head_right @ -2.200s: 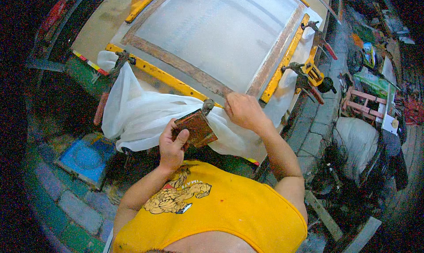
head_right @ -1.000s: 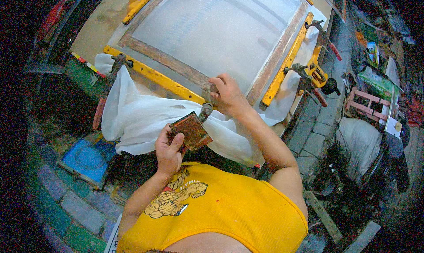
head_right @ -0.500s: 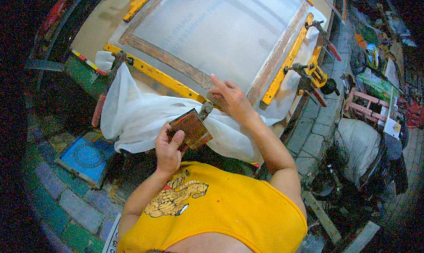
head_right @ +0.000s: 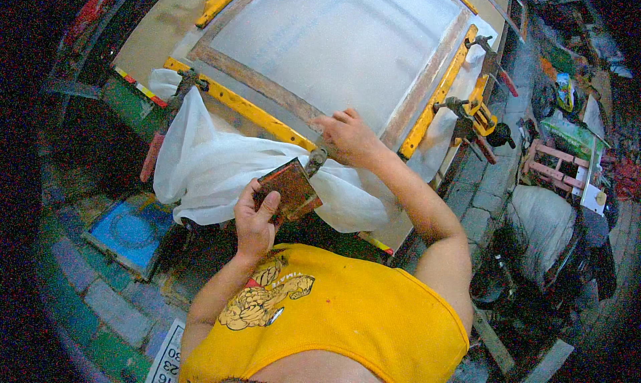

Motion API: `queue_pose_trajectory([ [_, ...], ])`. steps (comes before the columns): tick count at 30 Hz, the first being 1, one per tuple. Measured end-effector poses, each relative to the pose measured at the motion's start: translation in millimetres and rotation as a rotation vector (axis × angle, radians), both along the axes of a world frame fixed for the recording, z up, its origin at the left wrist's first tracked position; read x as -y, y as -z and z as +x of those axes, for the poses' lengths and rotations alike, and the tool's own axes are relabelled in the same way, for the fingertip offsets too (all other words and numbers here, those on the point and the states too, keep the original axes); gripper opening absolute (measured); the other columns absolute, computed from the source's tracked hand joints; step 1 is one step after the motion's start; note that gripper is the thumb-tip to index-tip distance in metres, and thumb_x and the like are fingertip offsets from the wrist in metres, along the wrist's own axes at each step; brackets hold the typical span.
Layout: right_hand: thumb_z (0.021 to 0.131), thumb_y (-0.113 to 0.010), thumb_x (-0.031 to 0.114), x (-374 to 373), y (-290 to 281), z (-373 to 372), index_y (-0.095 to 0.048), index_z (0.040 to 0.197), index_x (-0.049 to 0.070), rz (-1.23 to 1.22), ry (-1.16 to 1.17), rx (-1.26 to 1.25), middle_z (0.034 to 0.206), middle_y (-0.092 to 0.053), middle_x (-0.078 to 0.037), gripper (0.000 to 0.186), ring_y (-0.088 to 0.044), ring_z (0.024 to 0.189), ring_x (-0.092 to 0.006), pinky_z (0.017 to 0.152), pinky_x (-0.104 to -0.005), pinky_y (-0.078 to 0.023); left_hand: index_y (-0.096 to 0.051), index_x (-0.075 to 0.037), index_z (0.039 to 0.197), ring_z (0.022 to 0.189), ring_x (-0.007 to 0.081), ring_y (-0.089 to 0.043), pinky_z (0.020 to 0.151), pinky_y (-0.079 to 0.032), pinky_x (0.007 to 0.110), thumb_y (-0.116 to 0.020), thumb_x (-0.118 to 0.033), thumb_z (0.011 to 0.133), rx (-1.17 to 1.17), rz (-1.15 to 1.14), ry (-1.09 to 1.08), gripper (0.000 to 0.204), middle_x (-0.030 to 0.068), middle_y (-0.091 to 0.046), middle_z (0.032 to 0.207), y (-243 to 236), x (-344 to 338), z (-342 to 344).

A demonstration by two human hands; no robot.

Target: The person rubs a small rectangular block on a white cloth stretched over a frame, then pours liquid from a bottle onto the cloth and spreads it by hand. Next, they use scissors to cut away blue and yellow tape from a second frame, removing the tape strips and setting them aside.

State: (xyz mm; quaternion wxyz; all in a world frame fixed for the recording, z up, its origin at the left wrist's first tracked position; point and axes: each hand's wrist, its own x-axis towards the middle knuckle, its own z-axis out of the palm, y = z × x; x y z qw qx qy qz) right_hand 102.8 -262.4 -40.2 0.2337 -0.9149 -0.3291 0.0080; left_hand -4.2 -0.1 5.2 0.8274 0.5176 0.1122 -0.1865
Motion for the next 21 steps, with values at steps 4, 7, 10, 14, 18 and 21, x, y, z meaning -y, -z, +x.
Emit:
queue_pose_trajectory([
  [4,0.079,-0.073,0.014,-1,-3,-12,-0.039,0.143,0.009,0.251,0.274,-0.089,0.1,-0.059,-0.01,0.073,-0.055,0.1,-0.03,0.089,-0.0451,-0.041,-0.051,-0.008,0.093,0.066,0.003,-0.044,0.055,-0.037,0.02,-0.066,-0.024,0.098,0.026,0.018,-0.032,0.022,-0.0041,-0.052,0.079,5,3,-1],
  [7,0.081,-0.074,0.015,-17,-1,-11,-0.037,0.146,0.01,0.134,0.396,0.076,0.103,-0.055,-0.012,0.075,-0.052,0.1,-0.0307,0.092,-0.0433,-0.04,-0.051,-0.008,0.093,0.063,0.0027,-0.044,0.052,-0.036,0.02,-0.066,-0.024,0.098,-0.007,0.036,-0.014,0.022,-0.0042,-0.052,0.079,-4,3,1],
  [10,0.081,-0.075,0.017,-22,5,-15,-0.038,0.145,0.015,0.027,0.451,0.085,0.106,-0.053,-0.013,0.074,-0.049,0.103,-0.0319,0.093,-0.0437,-0.039,-0.051,-0.008,0.093,0.063,0.0025,-0.044,0.051,-0.035,0.02,-0.066,-0.024,0.098,-0.028,0.034,-0.005,0.023,-0.0046,-0.052,0.078,-7,2,2],
  [14,0.076,-0.08,0.02,-23,-1,-19,-0.042,0.143,0.022,-0.001,0.544,-0.026,0.111,-0.051,-0.014,0.077,-0.047,0.108,-0.0346,0.094,-0.0459,-0.038,-0.05,-0.008,0.093,0.061,0.0024,-0.043,0.049,-0.034,0.02,-0.065,-0.025,0.098,-0.02,0.081,-0.026,0.023,-0.0052,-0.051,0.077,-3,1,0],
  [18,0.069,-0.083,0.024,-23,-5,-19,-0.044,0.141,0.026,-0.029,0.653,-0.112,0.117,-0.048,-0.016,0.081,-0.045,0.112,-0.0362,0.095,-0.0496,-0.038,-0.05,-0.009,0.093,0.059,0.0025,-0.042,0.047,-0.033,0.02,-0.066,-0.026,0.098,-0.047,0.069,-0.015,0.024,-0.0052,-0.05,0.076,-6,0,0],
  [21,0.069,-0.082,0.028,-20,-6,-18,-0.042,0.142,0.025,-0.051,0.664,-0.145,0.12,-0.046,-0.018,0.083,-0.044,0.115,-0.0377,0.093,-0.0528,-0.038,-0.05,-0.009,0.093,0.058,0.0025,-0.042,0.046,-0.033,0.02,-0.066,-0.026,0.098,-0.039,0.036,-0.011,0.024,-0.005,-0.05,0.076,-6,1,1],
])
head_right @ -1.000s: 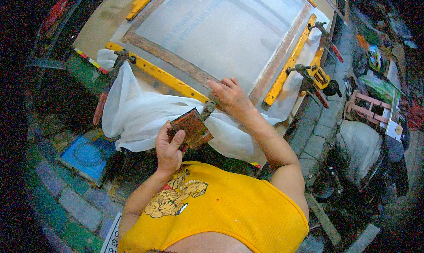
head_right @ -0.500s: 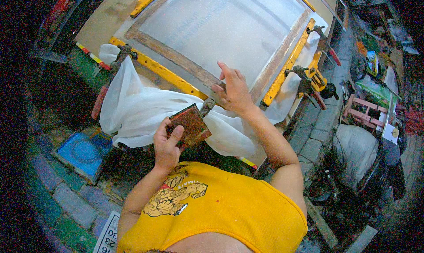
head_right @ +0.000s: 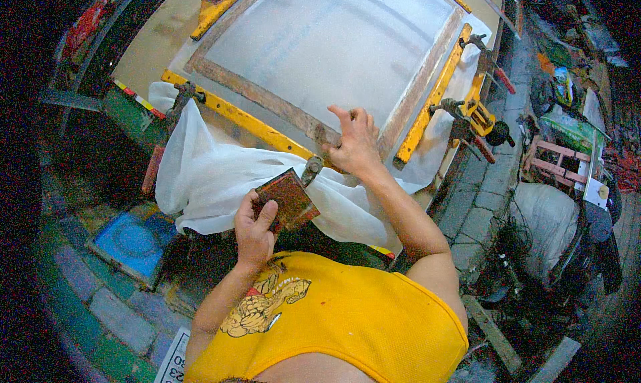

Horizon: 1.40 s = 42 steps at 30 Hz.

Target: The person rubs a small rectangular block on a white cloth stretched over a frame, then pours liquid from a bottle onto the cloth and spreads it by hand. Next, they use scissors to cut away blue and yellow tape from a second frame, removing the tape strips and setting them aside.

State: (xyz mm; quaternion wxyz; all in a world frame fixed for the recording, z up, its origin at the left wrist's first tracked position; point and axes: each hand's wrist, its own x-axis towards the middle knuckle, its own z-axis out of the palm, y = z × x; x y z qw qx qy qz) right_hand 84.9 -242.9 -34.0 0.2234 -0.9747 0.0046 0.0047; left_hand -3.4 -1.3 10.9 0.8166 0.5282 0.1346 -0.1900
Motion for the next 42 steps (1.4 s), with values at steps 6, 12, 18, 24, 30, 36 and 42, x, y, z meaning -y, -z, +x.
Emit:
queue_pose_trajectory([
  [6,0.074,-0.081,0.036,9,-8,3,-0.038,0.147,0.024,0.126,0.004,-0.03,0.116,-0.048,-0.018,0.086,-0.045,0.11,-0.0375,0.095,-0.0511,-0.038,-0.051,-0.009,0.094,0.059,0.0024,-0.043,0.047,-0.035,0.02,-0.066,-0.025,0.097,0.004,-0.013,0.012,0.023,-0.0048,-0.051,0.076,4,1,1],
  [12,0.076,-0.079,0.042,0,7,1,-0.036,0.148,0.023,-0.06,0.04,0.044,0.115,-0.049,-0.018,0.085,-0.047,0.109,-0.0361,0.093,-0.051,-0.04,-0.05,-0.009,0.094,0.061,0.0023,-0.044,0.048,-0.036,0.019,-0.066,-0.025,0.098,-0.019,-0.014,0.025,0.022,-0.005,-0.05,0.077,0,1,3],
  [18,0.075,-0.08,0.039,2,8,-6,-0.039,0.145,0.022,0.0,0.05,0.012,0.112,-0.049,-0.015,0.082,-0.047,0.106,-0.0343,0.092,-0.0496,-0.039,-0.049,-0.009,0.093,0.06,0.0022,-0.042,0.048,-0.035,0.019,-0.066,-0.026,0.098,-0.015,0.033,0.013,0.024,-0.0056,-0.05,0.077,-1,0,1],
  [24,0.072,-0.081,0.033,5,6,-9,-0.039,0.143,0.022,0.051,0.054,0.005,0.113,-0.049,-0.015,0.083,-0.047,0.108,-0.0349,0.093,-0.0504,-0.039,-0.049,-0.01,0.093,0.06,0.0017,-0.041,0.049,-0.034,0.018,-0.066,-0.026,0.098,0.013,0.006,0.038,0.024,-0.0061,-0.048,0.076,-1,0,2],
  [30,0.068,-0.085,0.022,10,6,-12,-0.039,0.144,0.011,0.07,0.04,0.047,0.104,-0.049,-0.012,0.089,-0.048,0.099,-0.0297,0.092,-0.0438,-0.041,-0.05,-0.009,0.093,0.059,0.0017,-0.04,0.048,-0.034,0.019,-0.066,-0.024,0.097,0.004,-0.019,0.04,0.022,-0.0063,-0.048,0.075,-1,1,3],
  [36,0.075,-0.083,0.024,23,19,-24,-0.037,0.145,0.006,0.327,0.146,0.069,0.098,-0.052,-0.009,0.085,-0.05,0.095,-0.0258,0.092,-0.0382,-0.042,-0.05,-0.009,0.093,0.058,0.0022,-0.04,0.048,-0.032,0.019,-0.066,-0.024,0.098,-0.014,-0.042,0.058,0.022,-0.0061,-0.049,0.076,3,-1,3],
  [42,0.077,-0.081,0.033,3,2,3,-0.042,0.143,0.007,0.187,0.085,0.092,0.097,-0.058,-0.01,0.081,-0.054,0.096,-0.0296,0.087,-0.0449,-0.043,-0.05,-0.009,0.093,0.061,0.0023,-0.041,0.049,-0.033,0.019,-0.066,-0.024,0.098,0.006,-0.017,0.055,0.022,-0.0059,-0.048,0.076,0,1,5],
])
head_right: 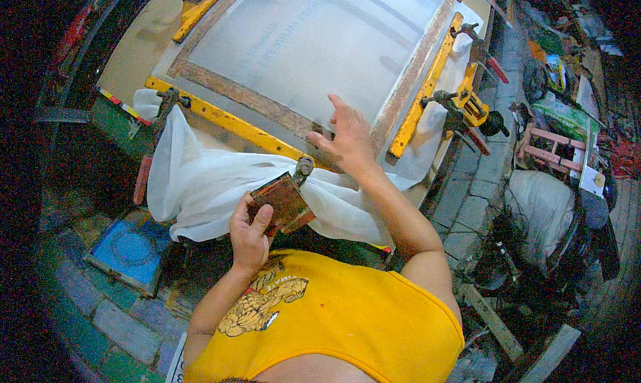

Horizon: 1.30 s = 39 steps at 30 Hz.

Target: The person rubs a small rectangular block on a white cloth stretched over a frame, then pours liquid from a bottle onto the cloth and spreads it by hand. Next, they use scissors to cut away blue and yellow tape from a second frame, removing the tape strips and setting them aside.

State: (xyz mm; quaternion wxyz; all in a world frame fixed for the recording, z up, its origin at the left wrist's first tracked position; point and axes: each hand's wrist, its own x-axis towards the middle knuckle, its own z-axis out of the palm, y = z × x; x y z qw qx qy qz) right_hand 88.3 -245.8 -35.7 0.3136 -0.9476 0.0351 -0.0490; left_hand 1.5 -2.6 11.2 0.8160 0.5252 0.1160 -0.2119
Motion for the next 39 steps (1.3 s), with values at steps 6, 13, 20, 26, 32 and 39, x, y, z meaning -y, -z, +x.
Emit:
queue_pose_trajectory([
  [6,0.072,-0.083,0.033,2,10,7,-0.044,0.141,0.008,-0.056,-0.027,-0.011,0.096,-0.057,-0.009,0.083,-0.054,0.094,-0.0294,0.086,-0.0445,-0.043,-0.05,-0.009,0.094,0.062,0.0022,-0.042,0.05,-0.034,0.019,-0.066,-0.024,0.098,-0.02,0.009,-0.024,0.021,-0.0055,-0.05,0.078,0,0,-2],
  [13,0.07,-0.083,0.025,4,6,8,-0.044,0.139,0.008,-0.001,0.008,-0.083,0.097,-0.055,-0.009,0.081,-0.053,0.095,-0.0292,0.088,-0.042,-0.044,-0.05,-0.009,0.094,0.061,0.0024,-0.042,0.049,-0.034,0.019,-0.065,-0.024,0.098,-0.034,0.011,-0.024,0.021,-0.0054,-0.051,0.078,0,0,-2],
  [20,0.068,-0.08,0.027,-3,5,6,-0.045,0.14,0.013,-0.07,0.047,-0.093,0.097,-0.055,-0.01,0.081,-0.052,0.098,-0.0299,0.087,-0.0426,-0.045,-0.051,-0.009,0.094,0.06,0.0023,-0.042,0.048,-0.034,0.019,-0.065,-0.024,0.098,0.008,0.012,-0.044,0.021,-0.0054,-0.05,0.077,2,0,-3],
  [26,0.07,-0.079,0.028,-5,-4,5,-0.046,0.139,0.014,-0.077,0.063,-0.07,0.097,-0.055,-0.01,0.078,-0.053,0.098,-0.0296,0.087,-0.043,-0.045,-0.051,-0.009,0.094,0.06,0.0023,-0.042,0.048,-0.034,0.019,-0.065,-0.023,0.098,-0.034,0.002,-0.072,0.021,-0.0056,-0.05,0.076,0,1,-3],
  [32,0.07,-0.079,0.029,1,-1,-1,-0.044,0.141,0.016,-0.06,0.079,-0.142,0.107,-0.058,-0.013,0.08,-0.052,0.104,-0.0334,0.092,-0.0529,-0.041,-0.051,-0.008,0.094,0.062,0.0024,-0.043,0.05,-0.035,0.02,-0.065,-0.023,0.098,-0.082,-0.024,-0.056,0.021,-0.0055,-0.051,0.079,-2,-1,-2],
  [39,0.069,-0.08,0.026,-7,5,5,-0.046,0.14,0.015,-0.109,0.069,-0.036,0.098,-0.056,-0.011,0.08,-0.053,0.098,-0.0305,0.09,-0.0454,-0.044,-0.052,-0.008,0.096,0.063,0.0025,-0.044,0.051,-0.036,0.019,-0.065,-0.024,0.098,-0.062,-0.017,-0.054,0.021,-0.0047,-0.052,0.08,1,0,-3],
])
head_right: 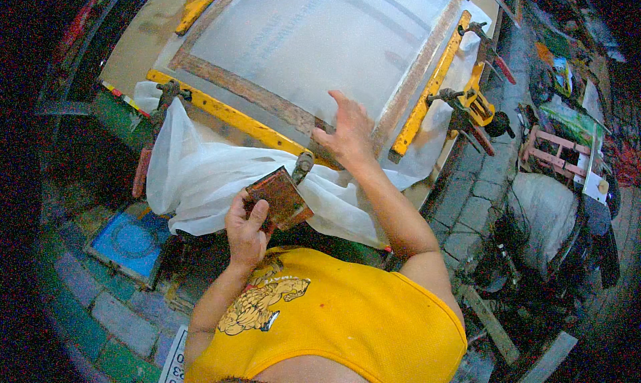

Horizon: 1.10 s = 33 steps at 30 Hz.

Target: The person rubs a small rectangular block on a white cloth stretched over a frame, then pours liquid from a bottle onto the cloth and spreads it by hand. Next, they use scissors to cut away blue and yellow tape from a second frame, removing the tape strips and setting them aside.

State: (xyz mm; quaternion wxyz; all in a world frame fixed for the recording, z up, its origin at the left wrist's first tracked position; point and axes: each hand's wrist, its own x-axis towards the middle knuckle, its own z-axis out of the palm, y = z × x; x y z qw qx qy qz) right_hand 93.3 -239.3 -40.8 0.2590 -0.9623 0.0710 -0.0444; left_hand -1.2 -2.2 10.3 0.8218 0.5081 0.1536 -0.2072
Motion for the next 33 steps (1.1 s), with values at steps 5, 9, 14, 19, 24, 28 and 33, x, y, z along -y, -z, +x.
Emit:
queue_pose_trajectory([
  [5,0.068,-0.08,0.027,7,-5,-9,-0.045,0.141,0.016,0.028,0.006,-0.063,0.097,-0.056,-0.01,0.081,-0.053,0.097,-0.0299,0.089,-0.046,-0.043,-0.052,-0.008,0.095,0.062,0.0025,-0.043,0.05,-0.035,0.019,-0.065,-0.024,0.098,-0.007,-0.021,-0.02,0.021,-0.0047,-0.052,0.079,-4,3,2],
  [9,0.068,-0.08,0.027,-1,7,3,-0.045,0.141,0.016,-0.043,-0.043,0.013,0.096,-0.056,-0.009,0.081,-0.054,0.097,-0.0296,0.089,-0.0459,-0.044,-0.052,-0.008,0.096,0.062,0.0022,-0.043,0.05,-0.035,0.019,-0.065,-0.024,0.098,0.011,0.016,0.035,0.021,-0.0046,-0.052,0.079,0,0,1],
  [14,0.068,-0.081,0.029,3,0,-5,-0.045,0.141,0.017,-0.042,-0.044,-0.072,0.095,-0.056,-0.009,0.082,-0.054,0.095,-0.0288,0.087,-0.0453,-0.044,-0.052,-0.008,0.097,0.062,0.0019,-0.044,0.05,-0.035,0.019,-0.065,-0.024,0.098,0.024,0.002,0.009,0.02,-0.0048,-0.052,0.079,2,0,0],
  [19,0.069,-0.081,0.031,0,-1,1,-0.044,0.141,0.017,-0.036,-0.068,-0.08,0.105,-0.057,-0.011,0.082,-0.053,0.102,-0.0318,0.09,-0.0484,-0.043,-0.053,-0.009,0.097,0.062,0.0018,-0.044,0.049,-0.035,0.019,-0.065,-0.024,0.098,0.018,0.02,0.018,0.019,-0.0051,-0.052,0.079,-2,1,2],
  [24,0.069,-0.081,0.03,-12,-3,10,-0.046,0.14,0.016,-0.035,-0.068,-0.049,0.097,-0.054,-0.01,0.08,-0.053,0.097,-0.0291,0.089,-0.0441,-0.043,-0.053,-0.009,0.097,0.062,0.0017,-0.043,0.049,-0.035,0.019,-0.065,-0.024,0.098,0.029,0.013,0.023,0.02,-0.0052,-0.052,0.08,1,0,2],
  [28,0.074,-0.079,0.024,3,-15,-13,-0.043,0.141,0.015,0.018,-0.052,-0.11,0.103,-0.055,-0.012,0.076,-0.053,0.103,-0.0312,0.092,-0.0462,-0.042,-0.053,-0.008,0.097,0.064,0.0022,-0.045,0.052,-0.037,0.019,-0.065,-0.025,0.098,-0.009,-0.024,0.002,0.02,-0.005,-0.053,0.081,-1,0,2],
  [33,0.082,-0.073,0.014,12,-27,-43,-0.056,0.12,0.007,0.289,-0.045,0.023,0.103,-0.055,-0.014,0.042,-0.057,0.095,-0.0287,0.083,-0.0396,-0.046,-0.053,-0.005,0.103,0.079,0.0061,-0.052,0.07,-0.046,0.023,-0.062,-0.025,0.1,0.024,-0.022,-0.02,0.022,-0.0013,-0.057,0.09,4,-1,1],
])
